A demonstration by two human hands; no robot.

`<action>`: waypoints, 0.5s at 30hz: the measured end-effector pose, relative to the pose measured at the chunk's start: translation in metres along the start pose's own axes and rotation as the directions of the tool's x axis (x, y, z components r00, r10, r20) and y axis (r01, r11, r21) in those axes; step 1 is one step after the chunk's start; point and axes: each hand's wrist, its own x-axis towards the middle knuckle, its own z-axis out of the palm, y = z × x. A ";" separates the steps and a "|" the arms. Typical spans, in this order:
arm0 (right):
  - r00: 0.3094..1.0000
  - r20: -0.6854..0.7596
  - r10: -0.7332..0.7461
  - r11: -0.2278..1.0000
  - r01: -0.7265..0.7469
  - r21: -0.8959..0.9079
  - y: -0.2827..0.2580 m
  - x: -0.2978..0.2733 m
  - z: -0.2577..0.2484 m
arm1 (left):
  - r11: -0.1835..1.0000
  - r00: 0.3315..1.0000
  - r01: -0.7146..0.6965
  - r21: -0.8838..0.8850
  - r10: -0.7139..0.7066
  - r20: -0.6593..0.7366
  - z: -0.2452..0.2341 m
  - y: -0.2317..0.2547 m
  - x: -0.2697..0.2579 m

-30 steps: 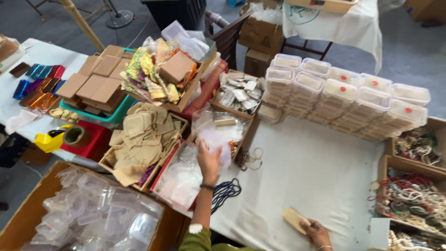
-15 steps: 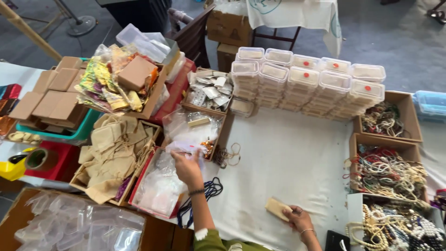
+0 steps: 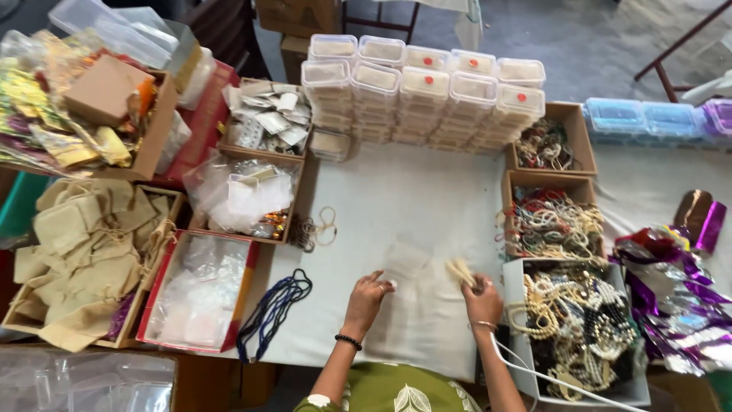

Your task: The person places small items into beige cloth pouches, ties them shut, and then places them into clear plastic containers. They also handle and sort various necklaces and strings from boxes on the table.

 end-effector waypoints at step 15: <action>0.005 0.563 -0.827 0.079 0.991 0.107 -0.106 0.003 0.050 | 0.982 0.989 0.109 -0.153 -0.091 0.120 -0.021 0.026 -0.008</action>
